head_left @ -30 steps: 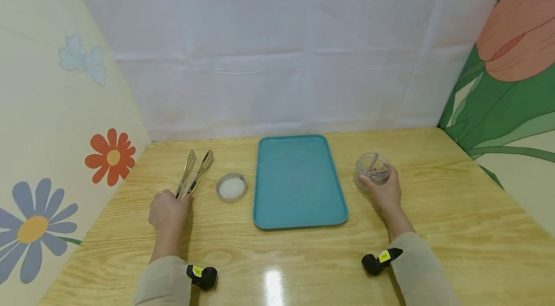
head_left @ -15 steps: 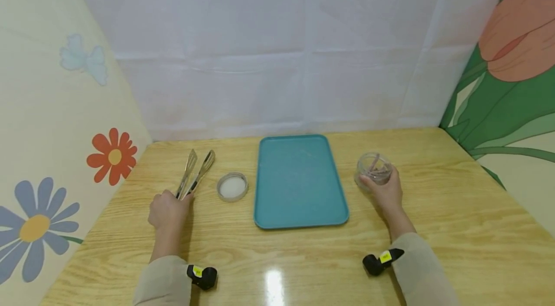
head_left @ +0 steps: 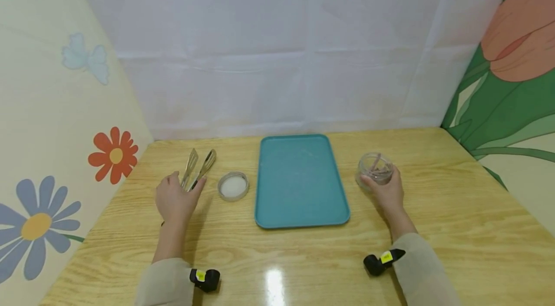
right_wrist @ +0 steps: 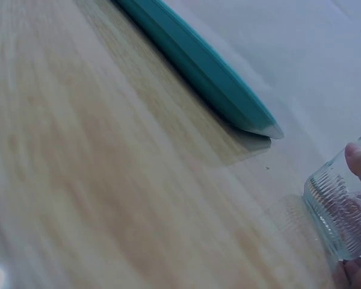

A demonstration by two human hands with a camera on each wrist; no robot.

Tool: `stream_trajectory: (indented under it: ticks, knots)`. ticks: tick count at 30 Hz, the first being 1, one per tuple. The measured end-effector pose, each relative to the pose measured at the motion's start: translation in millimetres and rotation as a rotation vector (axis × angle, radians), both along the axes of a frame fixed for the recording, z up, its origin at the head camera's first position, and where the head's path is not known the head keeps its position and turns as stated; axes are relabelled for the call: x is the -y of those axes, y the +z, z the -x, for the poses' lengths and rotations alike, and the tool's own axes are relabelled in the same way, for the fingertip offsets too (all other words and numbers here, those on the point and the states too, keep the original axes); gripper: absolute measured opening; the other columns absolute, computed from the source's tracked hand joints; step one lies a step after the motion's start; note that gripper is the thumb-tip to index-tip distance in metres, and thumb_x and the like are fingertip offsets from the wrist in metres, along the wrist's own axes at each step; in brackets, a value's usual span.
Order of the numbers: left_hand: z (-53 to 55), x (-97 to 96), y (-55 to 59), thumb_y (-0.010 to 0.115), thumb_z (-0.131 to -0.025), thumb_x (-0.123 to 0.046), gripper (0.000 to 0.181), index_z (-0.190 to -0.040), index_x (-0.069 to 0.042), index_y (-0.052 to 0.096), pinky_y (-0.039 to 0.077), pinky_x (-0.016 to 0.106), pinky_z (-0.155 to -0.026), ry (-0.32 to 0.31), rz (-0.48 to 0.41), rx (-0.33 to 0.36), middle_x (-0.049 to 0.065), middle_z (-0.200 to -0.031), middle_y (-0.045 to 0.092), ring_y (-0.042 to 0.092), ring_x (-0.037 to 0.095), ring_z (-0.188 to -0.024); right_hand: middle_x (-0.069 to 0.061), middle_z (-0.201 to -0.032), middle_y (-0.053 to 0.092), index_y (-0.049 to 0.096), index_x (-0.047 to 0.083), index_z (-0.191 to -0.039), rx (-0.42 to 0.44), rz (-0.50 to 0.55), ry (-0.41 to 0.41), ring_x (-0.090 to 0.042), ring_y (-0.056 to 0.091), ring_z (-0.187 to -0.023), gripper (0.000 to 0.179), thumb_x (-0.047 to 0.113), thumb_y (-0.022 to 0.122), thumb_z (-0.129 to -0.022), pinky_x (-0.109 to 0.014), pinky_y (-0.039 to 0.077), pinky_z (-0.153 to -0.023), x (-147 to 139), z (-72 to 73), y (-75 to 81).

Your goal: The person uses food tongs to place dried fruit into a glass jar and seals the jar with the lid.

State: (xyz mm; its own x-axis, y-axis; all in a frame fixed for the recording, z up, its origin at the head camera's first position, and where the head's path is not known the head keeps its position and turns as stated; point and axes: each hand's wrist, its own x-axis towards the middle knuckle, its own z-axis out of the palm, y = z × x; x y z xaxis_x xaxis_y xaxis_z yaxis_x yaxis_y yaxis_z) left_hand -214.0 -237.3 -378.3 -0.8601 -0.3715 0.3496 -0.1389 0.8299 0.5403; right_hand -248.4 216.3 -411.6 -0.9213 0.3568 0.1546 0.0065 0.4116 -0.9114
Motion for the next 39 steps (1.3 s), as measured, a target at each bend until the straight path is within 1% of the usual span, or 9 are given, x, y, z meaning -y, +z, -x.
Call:
stream_trajectory:
  ticks: [2,4,6,8,13,18,23,34,39]
  knots:
    - [2.9,-5.5,2.2,0.059,-0.074,-0.05,0.08,-0.123,0.01,0.036,0.026,0.051,-0.087,-0.092,-0.079,-0.017,0.029,-0.119,0.038,0.032,0.043,-0.109,-0.02,-0.132,0.027,0.016,0.002,-0.135,-0.006,0.001,0.001,-0.033,0.023,-0.121,0.091,0.033,0.072,-0.069,-0.043,0.018,-0.096,0.0,0.0,0.0]
    - [6.0,-10.3,2.8,0.06,-0.071,-0.053,0.088,-0.127,0.01,0.03,0.026,0.053,-0.088,-0.174,-0.148,0.003,0.029,-0.124,0.033,0.029,0.043,-0.113,-0.021,-0.132,0.027,0.017,0.002,-0.134,-0.011,0.001,0.001,-0.033,0.024,-0.121,0.091,0.033,0.072,-0.068,-0.043,0.018,-0.096,0.1,-0.3,0.2]
    - [9.6,-14.5,2.4,0.061,-0.068,-0.056,0.097,-0.129,0.01,0.024,0.025,0.054,-0.088,-0.229,-0.175,0.055,0.029,-0.127,0.029,0.026,0.044,-0.115,-0.021,-0.132,0.028,0.017,0.002,-0.134,-0.011,-0.002,0.0,-0.033,0.024,-0.121,0.091,0.033,0.072,-0.068,-0.043,0.018,-0.096,0.3,-0.5,0.6]
    - [13.5,-17.9,0.0,0.062,-0.064,-0.06,0.106,-0.131,0.009,0.02,0.024,0.054,-0.089,-0.254,-0.15,0.107,0.029,-0.129,0.026,0.025,0.044,-0.116,-0.021,-0.132,0.028,0.017,0.002,-0.134,-0.01,-0.003,-0.001,-0.033,0.024,-0.121,0.091,0.033,0.072,-0.068,-0.043,0.018,-0.096,0.5,-0.8,1.0]
    - [21.8,-23.7,-9.9,0.063,-0.054,-0.067,0.12,-0.131,0.011,0.015,0.023,0.055,-0.088,-0.292,-0.031,0.201,0.031,-0.128,0.026,0.026,0.044,-0.114,-0.021,-0.133,0.027,0.016,0.002,-0.135,0.002,-0.007,-0.001,-0.033,0.023,-0.121,0.092,0.035,0.072,-0.068,-0.043,0.018,-0.097,0.5,-0.6,1.5]
    - [27.7,-27.5,-20.2,0.066,-0.05,-0.067,0.118,-0.127,0.011,0.02,0.021,0.06,-0.085,-0.335,0.037,0.253,0.029,-0.124,0.03,0.026,0.043,-0.114,-0.021,-0.133,0.026,0.016,0.002,-0.135,0.007,-0.02,-0.006,-0.033,0.022,-0.122,0.093,0.036,0.071,-0.068,-0.043,0.017,-0.097,0.0,0.3,1.3]
    - [29.6,-32.0,-25.6,0.066,-0.052,-0.065,0.112,-0.125,0.009,0.025,0.01,0.063,-0.087,-0.36,0.049,0.28,0.028,-0.128,0.024,0.017,0.04,-0.12,-0.021,-0.134,0.024,0.014,0.002,-0.135,0.016,-0.021,-0.005,-0.033,0.021,-0.122,0.095,0.037,0.071,-0.068,-0.044,0.017,-0.097,-0.6,0.9,0.7]
    - [29.3,-40.3,-31.0,0.065,-0.063,-0.057,0.098,-0.126,0.008,0.027,0.011,0.06,-0.089,-0.343,0.062,0.314,0.027,-0.125,0.03,0.028,0.042,-0.112,-0.021,-0.134,0.024,0.014,0.002,-0.135,0.004,-0.015,-0.006,-0.034,0.021,-0.122,0.094,0.036,0.071,-0.068,-0.044,0.017,-0.097,0.6,0.1,1.3]
    - [29.9,-41.8,-33.3,0.065,-0.063,-0.056,0.094,-0.124,0.007,0.031,0.012,0.06,-0.088,-0.327,0.064,0.305,0.026,-0.12,0.036,0.033,0.042,-0.108,-0.021,-0.134,0.024,0.013,0.003,-0.136,0.005,-0.011,-0.002,-0.033,0.021,-0.122,0.095,0.036,0.071,-0.068,-0.043,0.016,-0.097,0.8,-0.8,1.8]
